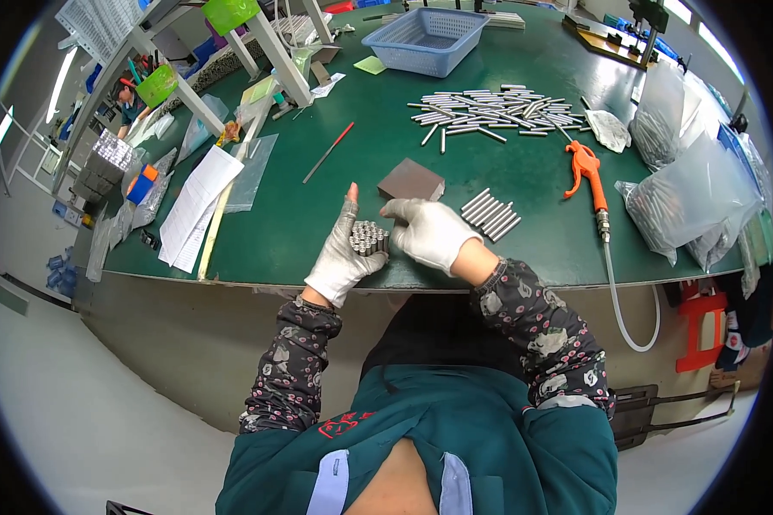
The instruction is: The recorder is polishing the ends of a bundle of small metal rods using a handheld sanding block and cleaning them with an air nozzle.
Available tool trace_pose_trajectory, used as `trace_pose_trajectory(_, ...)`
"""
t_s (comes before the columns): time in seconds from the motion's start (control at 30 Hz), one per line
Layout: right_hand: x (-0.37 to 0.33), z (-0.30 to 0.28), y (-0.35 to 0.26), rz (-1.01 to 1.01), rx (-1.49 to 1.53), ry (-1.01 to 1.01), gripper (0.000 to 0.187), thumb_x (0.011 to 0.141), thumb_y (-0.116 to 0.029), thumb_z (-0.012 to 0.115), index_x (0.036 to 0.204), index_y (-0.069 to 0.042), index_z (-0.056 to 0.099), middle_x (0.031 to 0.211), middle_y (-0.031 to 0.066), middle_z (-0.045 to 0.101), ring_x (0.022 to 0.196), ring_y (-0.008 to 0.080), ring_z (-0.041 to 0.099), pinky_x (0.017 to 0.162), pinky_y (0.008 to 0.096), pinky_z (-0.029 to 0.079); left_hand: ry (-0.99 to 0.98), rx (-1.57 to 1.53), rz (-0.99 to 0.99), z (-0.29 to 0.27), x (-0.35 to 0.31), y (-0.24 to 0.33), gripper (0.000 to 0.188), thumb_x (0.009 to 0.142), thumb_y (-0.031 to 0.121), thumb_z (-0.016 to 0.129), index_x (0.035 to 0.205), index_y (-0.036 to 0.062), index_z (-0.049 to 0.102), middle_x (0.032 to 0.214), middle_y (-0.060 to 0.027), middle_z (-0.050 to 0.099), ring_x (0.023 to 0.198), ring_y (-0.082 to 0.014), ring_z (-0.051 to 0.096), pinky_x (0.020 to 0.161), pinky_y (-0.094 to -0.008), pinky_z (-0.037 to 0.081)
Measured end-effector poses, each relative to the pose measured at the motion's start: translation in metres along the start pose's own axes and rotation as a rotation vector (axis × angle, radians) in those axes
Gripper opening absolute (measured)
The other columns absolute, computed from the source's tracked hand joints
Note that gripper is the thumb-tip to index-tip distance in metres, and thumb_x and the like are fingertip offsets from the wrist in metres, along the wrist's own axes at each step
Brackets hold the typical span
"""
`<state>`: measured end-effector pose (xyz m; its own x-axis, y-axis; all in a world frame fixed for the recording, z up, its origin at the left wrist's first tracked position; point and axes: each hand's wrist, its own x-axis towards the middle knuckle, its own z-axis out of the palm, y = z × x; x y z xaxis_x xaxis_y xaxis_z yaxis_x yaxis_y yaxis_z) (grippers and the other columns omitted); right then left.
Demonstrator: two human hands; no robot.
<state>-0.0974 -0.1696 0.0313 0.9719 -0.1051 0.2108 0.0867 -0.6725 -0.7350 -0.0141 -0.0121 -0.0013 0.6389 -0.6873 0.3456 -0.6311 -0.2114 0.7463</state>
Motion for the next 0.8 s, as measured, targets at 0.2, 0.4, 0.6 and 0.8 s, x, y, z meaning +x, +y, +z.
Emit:
trace_pose_trajectory(0.2, -0.007, 0.021, 0.002, 0.093, 0.336, -0.041, 0.039, 0.071, -0.019, 0.059, 0.107, -0.003, 0.058, 0.084, 0.0141, 0.063, 0.079, 0.0246, 0.062, 0.075, 0.0307, 0.048, -0.041, -0.304, -0.060, 0.011, -0.002, -0.024, 0.100, 0.060, -0.001, 0.069, 0.142, 0.0177, 0.013, 0.105, -0.0049, 0.053, 0.086, -0.0119, 0.055, 0.075, -0.0221, 0.046)
trace_pose_trajectory(0.4, -0.006, 0.009, -0.009, 0.018, 0.138, 0.074, 0.031, 0.071, -0.020, 0.060, 0.098, -0.005, 0.061, 0.083, 0.0122, 0.061, 0.078, 0.0271, 0.060, 0.072, 0.0346, 0.047, -0.065, -0.251, -0.086, 0.006, 0.000, -0.016, 0.102, 0.060, -0.003, 0.069, 0.142, 0.0174, 0.011, 0.101, -0.0025, 0.053, 0.082, -0.0094, 0.053, 0.074, -0.0214, 0.046)
trace_pose_trajectory(0.6, 0.011, -0.004, -0.030, -0.367, -0.408, 0.113, 0.010, 0.071, -0.015, 0.061, 0.079, -0.008, 0.059, 0.074, 0.0077, 0.055, 0.075, 0.0278, 0.056, 0.065, 0.0379, 0.044, -0.078, -0.288, -0.088, 0.006, 0.003, -0.017, 0.107, 0.057, -0.001, 0.071, 0.141, 0.0109, 0.007, 0.122, -0.0055, 0.043, 0.098, -0.0137, 0.050, 0.086, -0.0230, 0.042)
trace_pose_trajectory(0.8, 0.026, -0.001, -0.034, -0.466, -0.803, 0.044, 0.012, 0.068, -0.013, 0.057, 0.076, -0.006, 0.060, 0.069, 0.0083, 0.058, 0.065, 0.0254, 0.059, 0.056, 0.0368, 0.046, 0.010, -0.142, 0.053, 0.010, 0.005, -0.017, 0.103, 0.055, 0.007, 0.073, 0.140, 0.0131, 0.015, 0.111, -0.0123, 0.047, 0.100, -0.0251, 0.051, 0.087, -0.0307, 0.043)
